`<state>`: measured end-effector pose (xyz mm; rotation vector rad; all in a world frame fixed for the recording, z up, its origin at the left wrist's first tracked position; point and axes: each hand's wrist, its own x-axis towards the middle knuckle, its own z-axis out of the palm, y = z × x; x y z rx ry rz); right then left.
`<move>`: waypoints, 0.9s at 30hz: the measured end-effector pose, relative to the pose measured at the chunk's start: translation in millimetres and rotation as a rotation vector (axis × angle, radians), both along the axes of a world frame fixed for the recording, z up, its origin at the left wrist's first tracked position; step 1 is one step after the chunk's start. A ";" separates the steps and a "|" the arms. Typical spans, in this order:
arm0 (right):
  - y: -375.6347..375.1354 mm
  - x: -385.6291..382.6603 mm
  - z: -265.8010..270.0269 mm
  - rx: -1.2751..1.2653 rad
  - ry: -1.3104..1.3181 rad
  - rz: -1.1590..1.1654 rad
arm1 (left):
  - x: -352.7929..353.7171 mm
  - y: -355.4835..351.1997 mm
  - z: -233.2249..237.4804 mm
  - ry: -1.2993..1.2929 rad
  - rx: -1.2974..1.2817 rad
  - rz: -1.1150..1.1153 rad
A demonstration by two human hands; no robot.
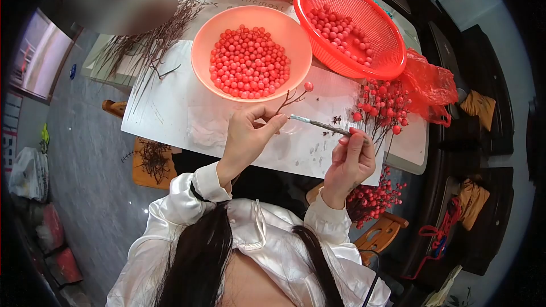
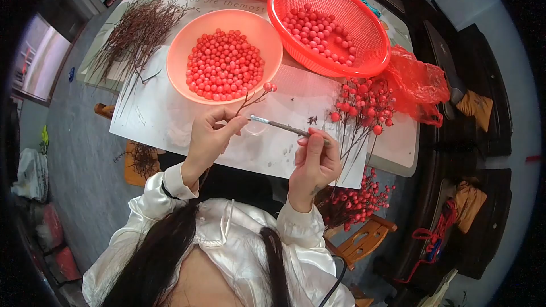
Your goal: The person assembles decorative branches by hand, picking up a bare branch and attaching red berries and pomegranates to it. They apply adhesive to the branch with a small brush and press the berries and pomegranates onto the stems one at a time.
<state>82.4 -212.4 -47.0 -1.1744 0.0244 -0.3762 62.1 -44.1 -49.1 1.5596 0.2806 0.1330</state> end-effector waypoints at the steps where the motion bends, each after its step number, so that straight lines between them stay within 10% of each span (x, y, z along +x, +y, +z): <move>1: 2.1 0.0 0.8 -0.031 0.013 0.001 | -0.2 0.1 0.3 -0.002 -0.002 0.004; 11: 4.9 2.6 -0.6 -0.181 0.006 0.003 | -3.3 5.9 4.1 -0.036 -0.065 0.029; 17: 13.7 26.3 -18.8 -0.674 0.090 0.327 | -8.5 10.9 6.3 -0.033 -0.150 0.020; 27: 9.5 28.2 -4.5 -1.124 -0.059 0.245 | -15.5 21.1 12.0 -0.021 -0.149 0.015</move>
